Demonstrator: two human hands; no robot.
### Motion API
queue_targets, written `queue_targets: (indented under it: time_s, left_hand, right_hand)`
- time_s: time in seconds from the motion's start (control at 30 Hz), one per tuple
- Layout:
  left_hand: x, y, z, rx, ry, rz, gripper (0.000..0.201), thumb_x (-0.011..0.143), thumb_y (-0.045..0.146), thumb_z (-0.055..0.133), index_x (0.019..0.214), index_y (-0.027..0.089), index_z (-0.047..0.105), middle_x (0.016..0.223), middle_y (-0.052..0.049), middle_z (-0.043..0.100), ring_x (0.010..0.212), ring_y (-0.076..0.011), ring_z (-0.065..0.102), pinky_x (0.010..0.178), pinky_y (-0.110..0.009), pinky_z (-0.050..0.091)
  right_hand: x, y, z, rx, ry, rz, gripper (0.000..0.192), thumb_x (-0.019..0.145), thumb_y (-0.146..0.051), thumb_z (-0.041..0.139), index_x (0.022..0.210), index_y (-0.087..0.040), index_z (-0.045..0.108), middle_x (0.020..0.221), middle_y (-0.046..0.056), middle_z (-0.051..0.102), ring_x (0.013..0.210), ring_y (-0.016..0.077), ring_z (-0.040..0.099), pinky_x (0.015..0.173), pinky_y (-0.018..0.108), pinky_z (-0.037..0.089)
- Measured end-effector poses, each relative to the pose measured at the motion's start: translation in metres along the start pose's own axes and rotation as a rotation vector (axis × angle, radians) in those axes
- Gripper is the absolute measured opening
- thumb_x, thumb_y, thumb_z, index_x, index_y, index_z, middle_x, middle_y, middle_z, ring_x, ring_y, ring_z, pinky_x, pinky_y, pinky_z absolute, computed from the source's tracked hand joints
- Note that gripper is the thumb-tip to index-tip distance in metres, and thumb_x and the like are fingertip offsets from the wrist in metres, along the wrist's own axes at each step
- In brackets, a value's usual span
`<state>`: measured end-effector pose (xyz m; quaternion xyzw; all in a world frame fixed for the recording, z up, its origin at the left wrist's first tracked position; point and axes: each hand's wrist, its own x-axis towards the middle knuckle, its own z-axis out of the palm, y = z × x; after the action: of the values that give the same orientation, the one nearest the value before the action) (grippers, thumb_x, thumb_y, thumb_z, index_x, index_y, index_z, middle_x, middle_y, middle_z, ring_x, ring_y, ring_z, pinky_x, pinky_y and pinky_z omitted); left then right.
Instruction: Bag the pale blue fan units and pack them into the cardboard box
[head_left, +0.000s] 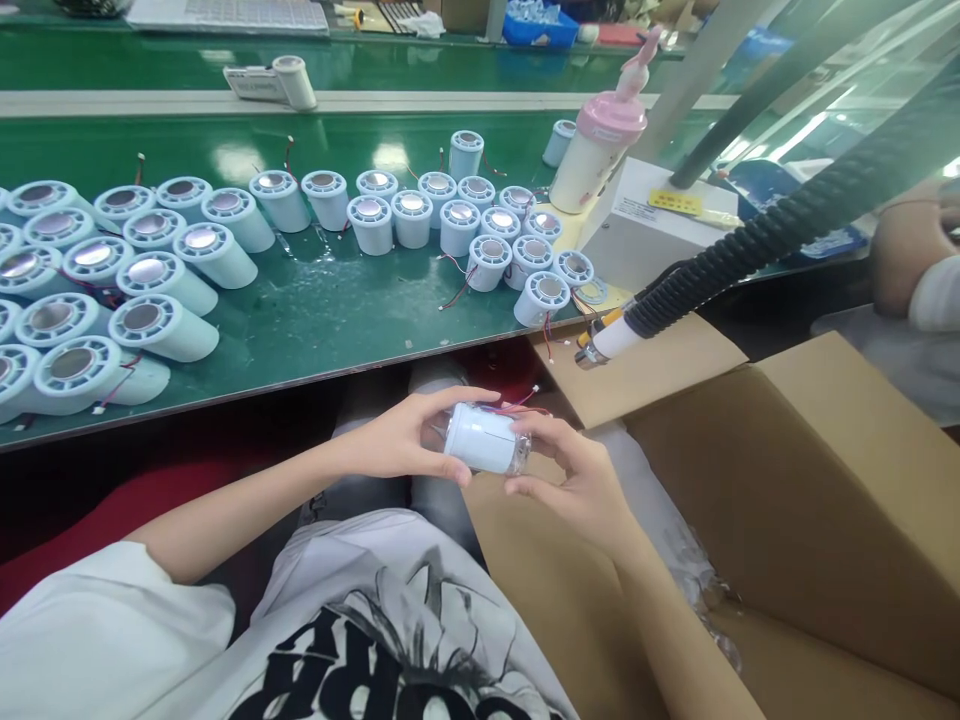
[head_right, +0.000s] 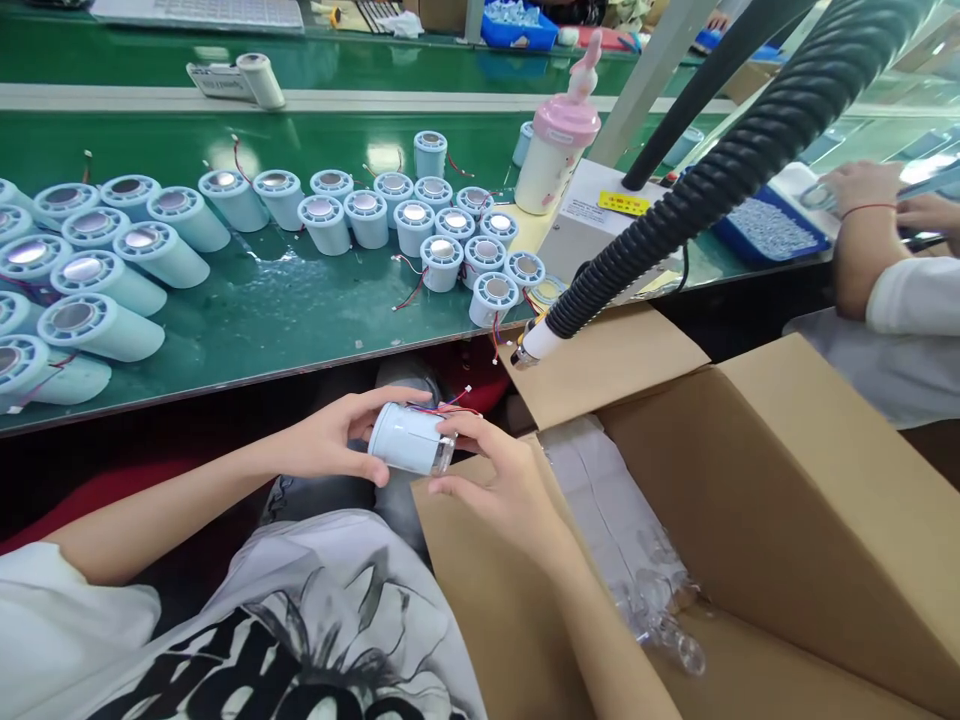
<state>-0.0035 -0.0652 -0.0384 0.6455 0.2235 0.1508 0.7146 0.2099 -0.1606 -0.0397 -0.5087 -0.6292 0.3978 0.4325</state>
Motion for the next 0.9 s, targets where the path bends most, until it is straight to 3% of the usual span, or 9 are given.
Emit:
queue_targets:
  time_s: [0.17, 0.27, 0.47, 0.63, 0.73, 0.9]
  left_hand:
    - [0.001, 0.001, -0.002, -0.017, -0.014, 0.025, 0.078, 0.065, 0.022, 0.080, 0.135, 0.028, 0.046, 0.138, -0.009, 0.050, 0.121, -0.0252, 0.053, 0.099, -0.035, 0.046]
    - [0.015, -0.005, -0.003, -0.124, 0.000, 0.006, 0.081, 0.062, 0.019, 0.081, 0.135, 0.026, 0.046, 0.135, -0.010, 0.053, 0.120, -0.0248, 0.054, 0.100, -0.037, 0.045]
    - [0.087, -0.019, -0.007, -0.152, 0.001, -0.038, 0.076, 0.058, 0.022, 0.084, 0.127, 0.016, 0.054, 0.122, -0.013, 0.062, 0.113, -0.0263, 0.059, 0.099, -0.042, 0.044]
    - [0.134, -0.016, -0.004, -0.090, -0.072, -0.058, 0.063, 0.060, 0.026, 0.082, 0.118, 0.014, 0.059, 0.119, -0.012, 0.064, 0.110, -0.0256, 0.061, 0.100, -0.043, 0.043]
    - [0.133, -0.013, -0.004, -0.072, -0.101, -0.037, 0.064, 0.062, 0.026, 0.081, 0.119, 0.015, 0.056, 0.122, -0.013, 0.062, 0.110, -0.0242, 0.061, 0.098, -0.040, 0.044]
    - [0.098, -0.007, -0.004, -0.008, -0.157, 0.007, 0.074, 0.064, 0.024, 0.080, 0.130, 0.021, 0.048, 0.131, -0.013, 0.056, 0.112, -0.0233, 0.059, 0.094, -0.037, 0.048]
  right_hand:
    - [0.000, 0.001, 0.000, 0.176, -0.005, 0.045, 0.043, 0.070, -0.019, 0.078, 0.108, -0.027, 0.060, 0.118, 0.005, 0.063, 0.114, 0.0243, 0.059, 0.091, 0.037, 0.055]
    - [-0.002, 0.012, 0.003, 0.216, 0.077, 0.067, 0.044, 0.068, -0.018, 0.079, 0.106, -0.028, 0.060, 0.118, 0.004, 0.062, 0.111, 0.0219, 0.059, 0.090, 0.035, 0.055]
    - [-0.002, 0.051, 0.003, 0.320, 0.426, 0.129, 0.047, 0.066, -0.030, 0.079, 0.105, -0.025, 0.053, 0.117, 0.008, 0.060, 0.106, 0.0240, 0.060, 0.089, 0.043, 0.054]
    - [0.005, 0.069, -0.014, 0.293, 0.529, 0.125, 0.053, 0.063, -0.042, 0.079, 0.104, -0.023, 0.050, 0.120, 0.011, 0.059, 0.108, 0.0254, 0.060, 0.090, 0.044, 0.054]
    - [0.006, 0.067, -0.021, 0.289, 0.512, 0.108, 0.052, 0.062, -0.040, 0.081, 0.102, -0.024, 0.052, 0.117, 0.010, 0.061, 0.106, 0.0251, 0.061, 0.088, 0.043, 0.055]
    - [-0.003, 0.053, -0.023, 0.162, 0.374, 0.062, 0.046, 0.064, -0.032, 0.081, 0.103, -0.024, 0.056, 0.116, 0.008, 0.063, 0.107, 0.0237, 0.060, 0.090, 0.042, 0.055]
